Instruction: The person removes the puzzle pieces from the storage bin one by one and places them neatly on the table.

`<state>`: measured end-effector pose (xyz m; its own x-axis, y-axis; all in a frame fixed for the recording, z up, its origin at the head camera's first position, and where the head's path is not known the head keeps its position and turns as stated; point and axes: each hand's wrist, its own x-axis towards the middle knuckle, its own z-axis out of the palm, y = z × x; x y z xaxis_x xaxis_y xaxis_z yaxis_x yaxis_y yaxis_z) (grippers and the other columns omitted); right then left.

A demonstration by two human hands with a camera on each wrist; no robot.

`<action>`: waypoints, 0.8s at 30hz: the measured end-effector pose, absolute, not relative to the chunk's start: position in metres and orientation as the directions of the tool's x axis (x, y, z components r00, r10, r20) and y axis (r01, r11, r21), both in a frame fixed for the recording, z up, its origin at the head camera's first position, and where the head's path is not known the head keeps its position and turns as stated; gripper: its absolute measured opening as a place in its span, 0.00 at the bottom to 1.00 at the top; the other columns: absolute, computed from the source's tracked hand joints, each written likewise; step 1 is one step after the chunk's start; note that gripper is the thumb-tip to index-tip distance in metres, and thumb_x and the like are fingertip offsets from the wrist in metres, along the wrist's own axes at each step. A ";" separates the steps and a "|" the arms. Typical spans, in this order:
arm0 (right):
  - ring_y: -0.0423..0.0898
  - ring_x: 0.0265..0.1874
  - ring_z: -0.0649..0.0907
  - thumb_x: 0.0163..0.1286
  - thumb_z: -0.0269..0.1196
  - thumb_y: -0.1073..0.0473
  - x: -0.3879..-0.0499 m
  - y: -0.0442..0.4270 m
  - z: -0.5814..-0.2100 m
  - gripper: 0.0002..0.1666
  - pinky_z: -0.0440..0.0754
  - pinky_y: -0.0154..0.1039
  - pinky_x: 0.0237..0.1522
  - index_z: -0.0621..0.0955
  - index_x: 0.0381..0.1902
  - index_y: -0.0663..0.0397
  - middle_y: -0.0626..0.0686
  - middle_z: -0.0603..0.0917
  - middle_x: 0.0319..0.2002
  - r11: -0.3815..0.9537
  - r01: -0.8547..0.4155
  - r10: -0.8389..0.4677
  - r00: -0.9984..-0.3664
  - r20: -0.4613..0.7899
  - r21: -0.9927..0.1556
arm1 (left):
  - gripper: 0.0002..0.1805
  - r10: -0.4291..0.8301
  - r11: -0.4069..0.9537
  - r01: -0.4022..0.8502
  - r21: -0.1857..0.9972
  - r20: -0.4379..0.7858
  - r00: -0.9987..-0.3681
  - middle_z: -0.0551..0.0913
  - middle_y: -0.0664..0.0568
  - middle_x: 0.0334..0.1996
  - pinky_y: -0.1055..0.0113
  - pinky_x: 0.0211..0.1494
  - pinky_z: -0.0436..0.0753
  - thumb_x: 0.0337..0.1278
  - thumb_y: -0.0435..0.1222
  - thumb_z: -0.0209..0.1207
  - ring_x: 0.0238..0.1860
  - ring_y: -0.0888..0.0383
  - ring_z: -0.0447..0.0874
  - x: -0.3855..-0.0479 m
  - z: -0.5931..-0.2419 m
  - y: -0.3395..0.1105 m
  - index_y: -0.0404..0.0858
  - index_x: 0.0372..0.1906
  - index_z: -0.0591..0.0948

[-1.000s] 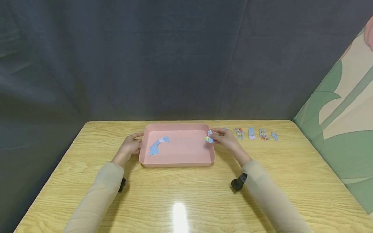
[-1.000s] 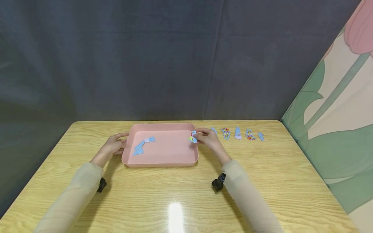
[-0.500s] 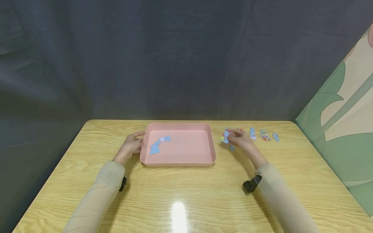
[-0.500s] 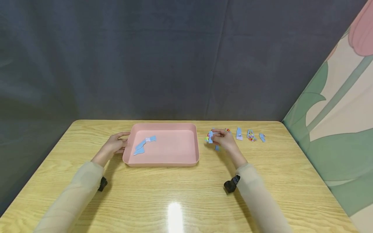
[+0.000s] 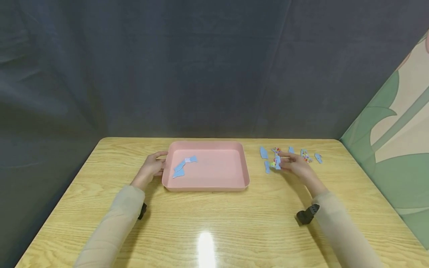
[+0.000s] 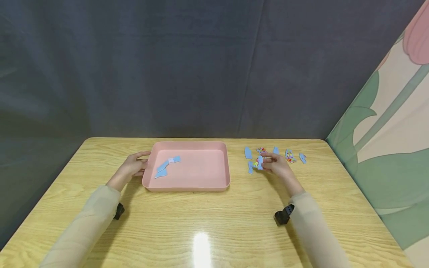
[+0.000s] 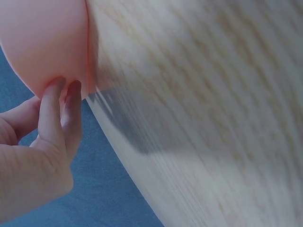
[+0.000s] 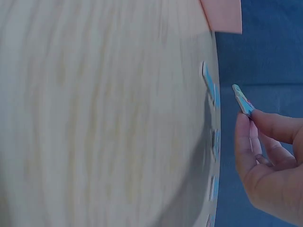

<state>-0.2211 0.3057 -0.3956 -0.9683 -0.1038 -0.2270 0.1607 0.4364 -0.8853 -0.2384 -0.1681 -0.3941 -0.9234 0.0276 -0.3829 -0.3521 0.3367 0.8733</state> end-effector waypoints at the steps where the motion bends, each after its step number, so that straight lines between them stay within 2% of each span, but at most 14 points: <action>1: 0.27 0.38 0.78 0.72 0.53 0.66 -0.221 0.308 -0.396 0.34 0.81 0.29 0.50 0.55 0.71 0.72 0.68 0.68 0.60 0.431 0.163 -0.110 -0.967 -0.231 -0.888 | 0.31 0.027 0.336 -0.353 0.873 -0.384 -0.923 0.63 0.35 0.70 0.65 0.50 0.83 0.67 0.25 0.43 0.64 0.43 0.72 -0.238 -0.394 -0.168 0.39 0.74 0.57; 4: 0.27 0.37 0.78 0.71 0.52 0.69 -0.220 0.315 -0.398 0.34 0.81 0.27 0.48 0.54 0.70 0.76 0.71 0.68 0.59 0.430 0.168 -0.122 -0.963 -0.241 -0.887 | 0.31 0.024 0.335 -0.357 0.872 -0.386 -0.922 0.63 0.35 0.70 0.67 0.48 0.83 0.67 0.25 0.42 0.63 0.42 0.73 -0.238 -0.396 -0.168 0.39 0.74 0.57; 9: 0.26 0.37 0.78 0.71 0.51 0.69 -0.220 0.325 -0.400 0.34 0.81 0.26 0.48 0.54 0.70 0.74 0.72 0.67 0.61 0.450 0.189 -0.120 -0.956 -0.269 -0.873 | 0.30 0.021 0.333 -0.357 0.873 -0.385 -0.923 0.64 0.34 0.69 0.66 0.48 0.83 0.67 0.25 0.42 0.63 0.42 0.73 -0.236 -0.397 -0.168 0.38 0.73 0.58; 16: 0.27 0.38 0.79 0.70 0.51 0.70 -0.221 0.337 -0.401 0.35 0.81 0.25 0.47 0.53 0.70 0.76 0.62 0.71 0.56 0.406 0.218 -0.142 -0.944 -0.297 -0.888 | 0.29 0.018 0.328 -0.351 0.877 -0.378 -0.926 0.64 0.34 0.69 0.68 0.43 0.83 0.68 0.25 0.40 0.62 0.43 0.74 -0.238 -0.397 -0.167 0.38 0.73 0.58; 24: 0.25 0.40 0.79 0.71 0.51 0.69 -0.222 0.341 -0.404 0.35 0.81 0.26 0.48 0.52 0.69 0.78 0.71 0.65 0.62 0.372 0.219 -0.200 -0.930 -0.308 -0.902 | 0.29 0.024 0.332 -0.343 0.879 -0.371 -0.928 0.65 0.34 0.69 0.68 0.44 0.83 0.68 0.25 0.40 0.61 0.42 0.75 -0.238 -0.396 -0.167 0.38 0.73 0.58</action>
<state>-0.2223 0.3408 -0.4043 -0.9299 -0.2005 -0.3085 0.2192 0.3717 -0.9021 -0.2380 -0.1671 -0.3957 -0.9283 0.0242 -0.3710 -0.3426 0.3320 0.8789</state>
